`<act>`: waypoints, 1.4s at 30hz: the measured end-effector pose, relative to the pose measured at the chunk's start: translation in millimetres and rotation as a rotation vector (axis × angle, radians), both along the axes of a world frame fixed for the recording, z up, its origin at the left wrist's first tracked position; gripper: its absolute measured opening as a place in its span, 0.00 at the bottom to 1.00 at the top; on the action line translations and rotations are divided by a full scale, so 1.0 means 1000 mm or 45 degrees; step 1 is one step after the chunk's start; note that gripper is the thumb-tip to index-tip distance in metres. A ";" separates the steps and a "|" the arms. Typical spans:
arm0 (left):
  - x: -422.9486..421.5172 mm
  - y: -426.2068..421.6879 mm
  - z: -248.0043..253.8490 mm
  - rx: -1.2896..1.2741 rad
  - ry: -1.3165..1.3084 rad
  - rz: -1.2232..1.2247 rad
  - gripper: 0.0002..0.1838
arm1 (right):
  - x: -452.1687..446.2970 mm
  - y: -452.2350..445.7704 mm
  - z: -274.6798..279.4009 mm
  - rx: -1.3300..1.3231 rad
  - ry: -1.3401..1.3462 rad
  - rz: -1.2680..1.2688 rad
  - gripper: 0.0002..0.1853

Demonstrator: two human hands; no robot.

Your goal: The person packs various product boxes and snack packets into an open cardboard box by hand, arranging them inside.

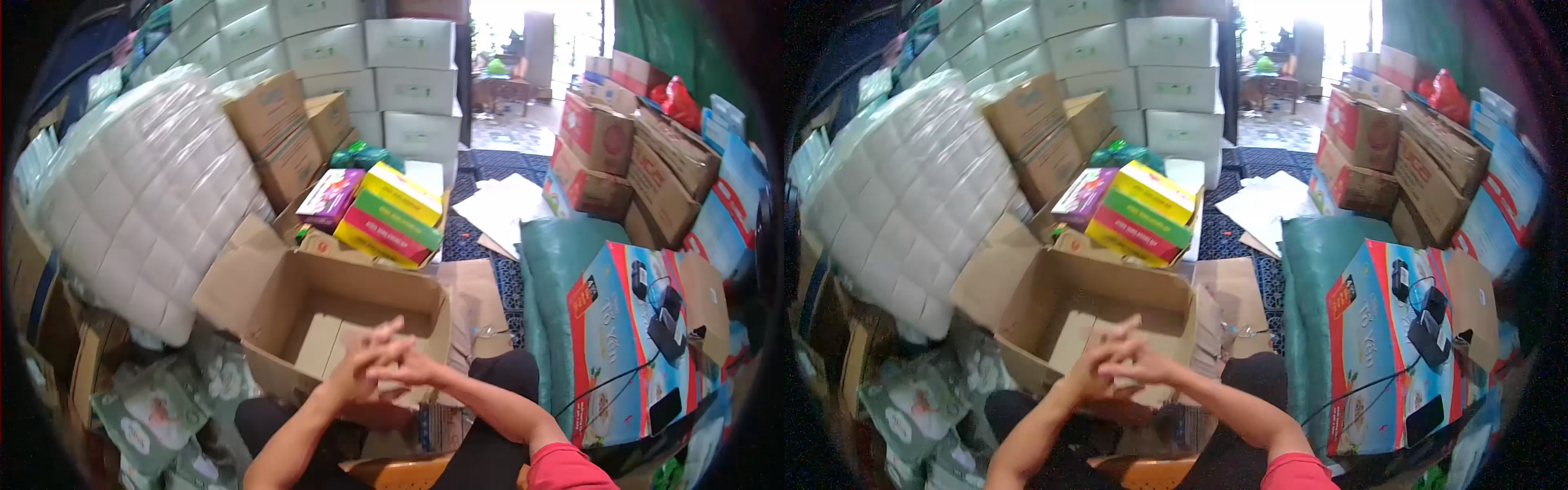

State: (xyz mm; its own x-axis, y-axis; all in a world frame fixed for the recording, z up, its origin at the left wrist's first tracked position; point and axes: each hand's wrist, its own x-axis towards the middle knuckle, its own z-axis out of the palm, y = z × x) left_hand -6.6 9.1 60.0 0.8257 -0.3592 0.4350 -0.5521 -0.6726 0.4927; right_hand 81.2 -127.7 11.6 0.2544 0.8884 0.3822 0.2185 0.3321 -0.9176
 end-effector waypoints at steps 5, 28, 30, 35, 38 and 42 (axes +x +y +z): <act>-0.006 0.000 0.015 0.214 0.081 -0.069 0.40 | -0.003 -0.002 0.016 0.281 -0.268 -0.021 0.16; -0.017 0.007 -0.001 0.124 0.614 -0.144 0.45 | 0.010 0.003 -0.018 -0.047 -0.839 -0.057 0.30; -0.011 0.002 -0.005 0.032 0.619 -0.117 0.44 | 0.014 -0.001 -0.016 -0.143 -0.813 -0.043 0.29; 0.009 0.002 -0.018 0.031 0.475 -0.130 0.42 | 0.024 0.000 -0.023 -0.159 -0.678 -0.119 0.33; 0.011 0.004 -0.033 -0.071 0.454 -0.126 0.41 | 0.026 0.002 -0.026 -0.259 -0.661 -0.086 0.34; 0.005 0.006 -0.043 -0.125 0.414 -0.089 0.41 | 0.024 0.008 -0.028 -0.305 -0.675 -0.032 0.34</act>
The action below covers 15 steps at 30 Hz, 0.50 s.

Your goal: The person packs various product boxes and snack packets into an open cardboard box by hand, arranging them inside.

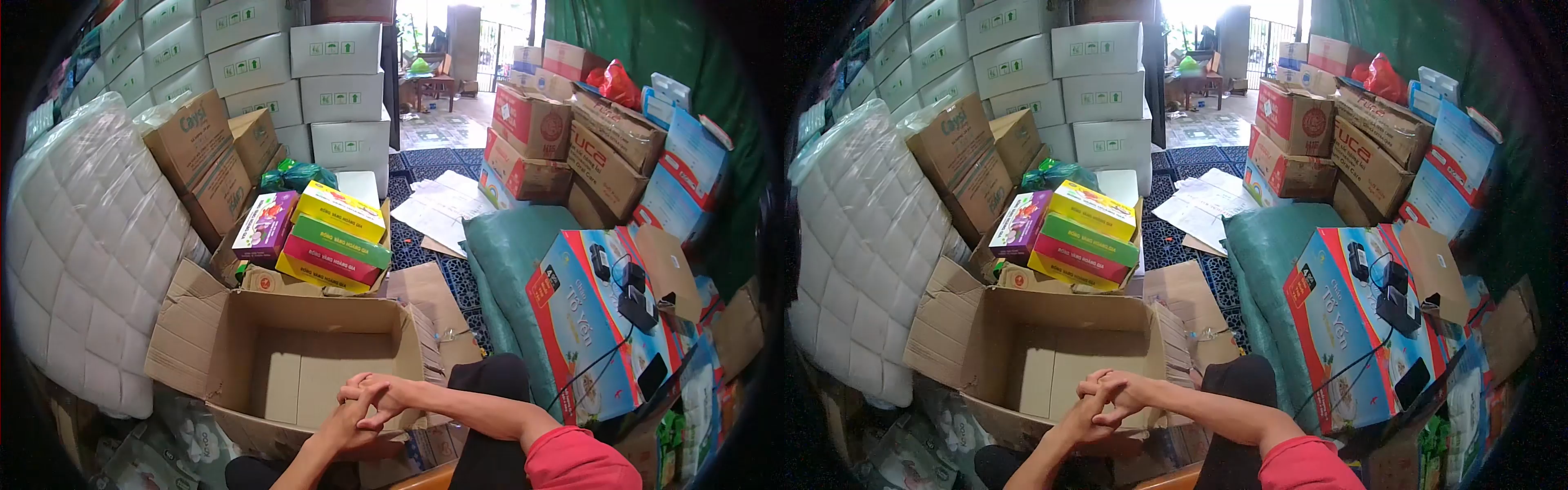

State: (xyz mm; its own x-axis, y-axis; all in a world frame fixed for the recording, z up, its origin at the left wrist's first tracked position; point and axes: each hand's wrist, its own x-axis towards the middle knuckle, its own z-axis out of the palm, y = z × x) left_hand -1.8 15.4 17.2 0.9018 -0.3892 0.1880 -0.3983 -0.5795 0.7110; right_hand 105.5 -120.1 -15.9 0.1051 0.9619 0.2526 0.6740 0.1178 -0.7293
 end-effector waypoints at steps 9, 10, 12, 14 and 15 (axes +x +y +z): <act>0.010 -0.004 0.000 -0.020 0.003 -0.016 0.39 | 0.007 -0.006 0.005 0.051 0.028 -0.033 0.32; 0.010 -0.003 -0.001 -0.024 0.027 -0.008 0.39 | 0.007 -0.005 0.004 0.092 0.035 -0.028 0.31; 0.010 -0.005 0.002 -0.046 0.042 0.004 0.40 | 0.008 -0.002 0.001 0.176 0.049 -0.022 0.30; 0.011 -0.004 0.003 -0.053 0.051 -0.004 0.41 | 0.009 -0.001 0.001 0.160 0.068 -0.013 0.30; 0.013 -0.002 0.000 -0.052 0.056 -0.013 0.41 | 0.009 0.000 0.002 0.149 0.078 -0.005 0.30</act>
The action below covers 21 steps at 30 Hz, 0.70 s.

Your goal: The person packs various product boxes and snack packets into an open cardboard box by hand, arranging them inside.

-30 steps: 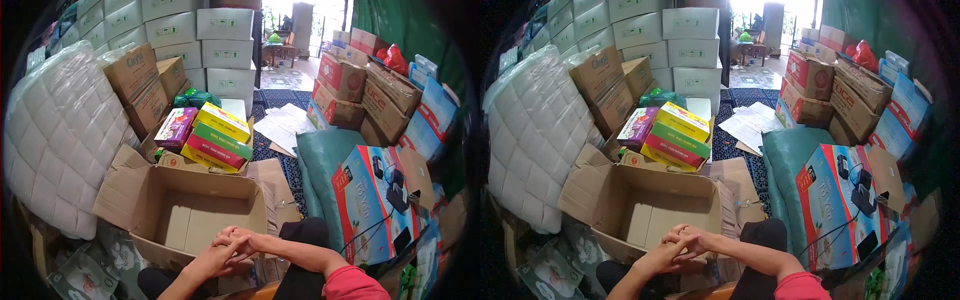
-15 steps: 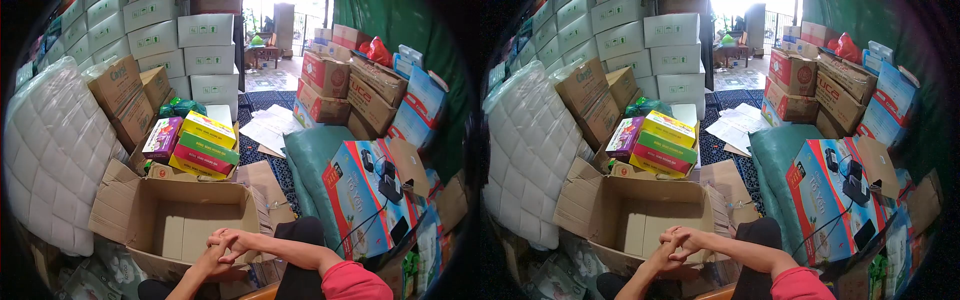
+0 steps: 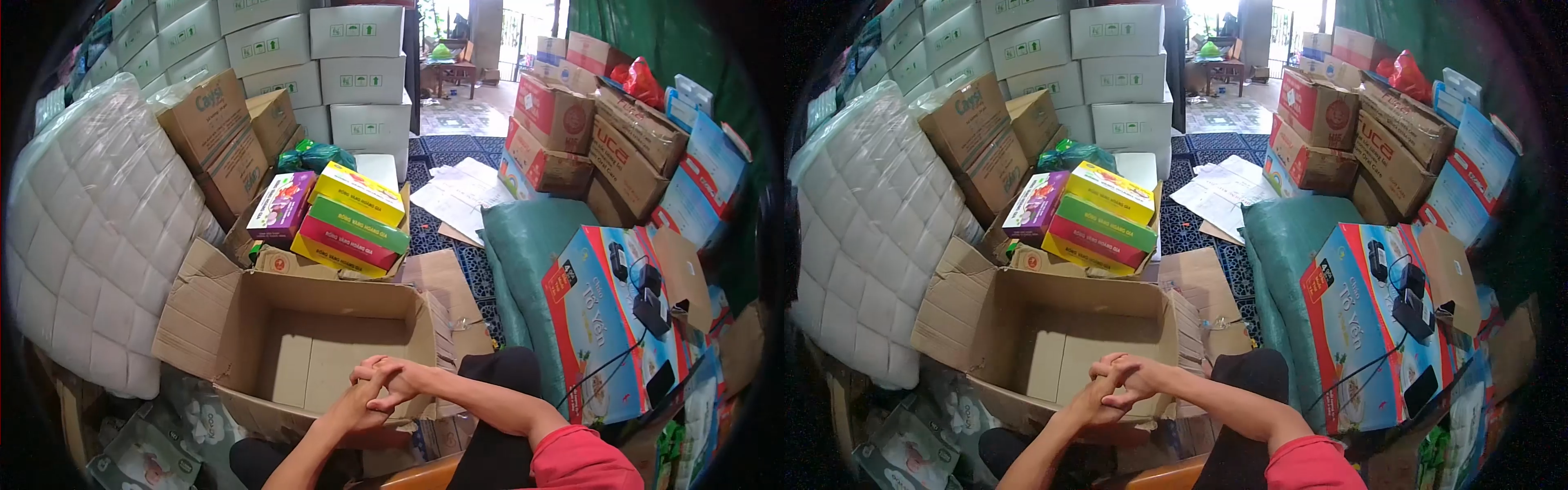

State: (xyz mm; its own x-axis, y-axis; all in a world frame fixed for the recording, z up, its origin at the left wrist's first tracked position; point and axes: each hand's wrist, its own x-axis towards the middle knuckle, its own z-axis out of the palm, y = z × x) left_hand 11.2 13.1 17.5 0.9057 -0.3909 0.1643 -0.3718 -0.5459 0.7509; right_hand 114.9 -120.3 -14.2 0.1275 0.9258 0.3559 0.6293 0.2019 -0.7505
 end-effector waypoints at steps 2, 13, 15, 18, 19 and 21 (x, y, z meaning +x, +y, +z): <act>-0.001 0.001 -0.001 -0.006 -0.010 -0.001 0.40 | 0.001 -0.002 0.003 -0.105 0.014 0.006 0.30; 0.005 0.011 -0.012 0.172 -0.120 0.024 0.41 | -0.001 -0.002 -0.005 -0.179 -0.085 -0.091 0.31; 0.010 0.013 -0.016 0.197 -0.057 0.034 0.41 | -0.001 -0.002 -0.004 -0.216 -0.097 -0.132 0.30; 0.012 0.011 -0.014 0.200 -0.083 0.046 0.41 | -0.002 -0.005 0.003 -0.209 -0.097 -0.165 0.30; 0.011 0.012 -0.013 0.215 -0.087 0.043 0.41 | -0.002 -0.005 0.007 -0.224 -0.081 -0.151 0.30; 0.009 0.013 -0.015 0.206 -0.086 0.040 0.41 | -0.002 -0.004 0.002 -0.224 -0.073 -0.143 0.30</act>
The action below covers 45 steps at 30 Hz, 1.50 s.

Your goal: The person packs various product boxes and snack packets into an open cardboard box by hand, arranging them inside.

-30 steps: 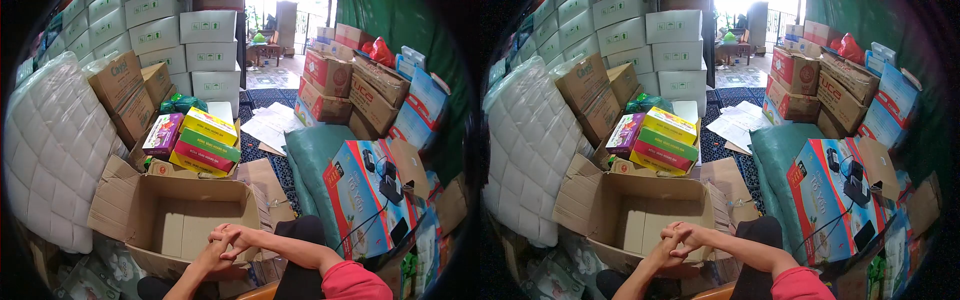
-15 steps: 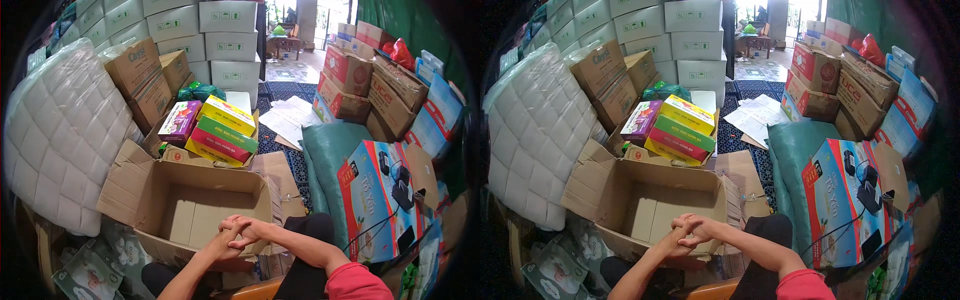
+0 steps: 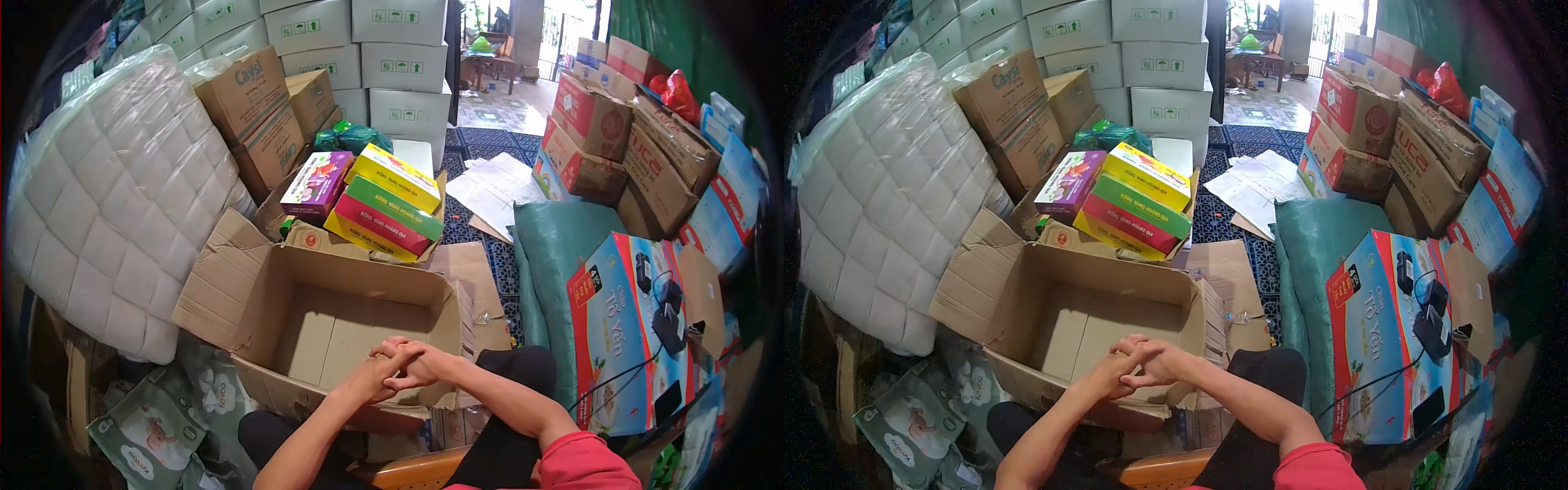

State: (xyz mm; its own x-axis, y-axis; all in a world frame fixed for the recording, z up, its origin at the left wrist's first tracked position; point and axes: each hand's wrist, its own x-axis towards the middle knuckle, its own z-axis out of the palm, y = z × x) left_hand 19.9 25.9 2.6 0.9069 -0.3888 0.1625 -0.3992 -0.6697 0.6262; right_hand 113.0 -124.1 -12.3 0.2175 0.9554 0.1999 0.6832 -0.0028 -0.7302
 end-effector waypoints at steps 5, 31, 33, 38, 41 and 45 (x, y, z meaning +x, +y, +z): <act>0.001 0.003 -0.002 0.018 0.043 -0.006 0.40 | -0.001 0.002 -0.009 0.008 0.010 0.004 0.32; 0.004 0.016 -0.014 0.128 0.145 0.045 0.41 | -0.002 0.007 -0.012 -0.166 0.309 0.072 0.40; 0.005 0.015 -0.011 0.131 0.157 0.050 0.40 | -0.003 0.009 -0.012 -0.131 0.301 0.055 0.40; 0.002 0.012 0.000 0.097 0.171 0.053 0.39 | -0.003 0.008 -0.005 -0.158 0.313 0.084 0.40; 0.002 0.014 0.001 0.148 0.283 0.047 0.43 | -0.002 0.008 -0.007 -0.153 0.298 0.088 0.39; 0.001 0.015 -0.001 0.153 0.242 0.048 0.44 | -0.003 0.008 -0.006 -0.190 0.332 0.075 0.37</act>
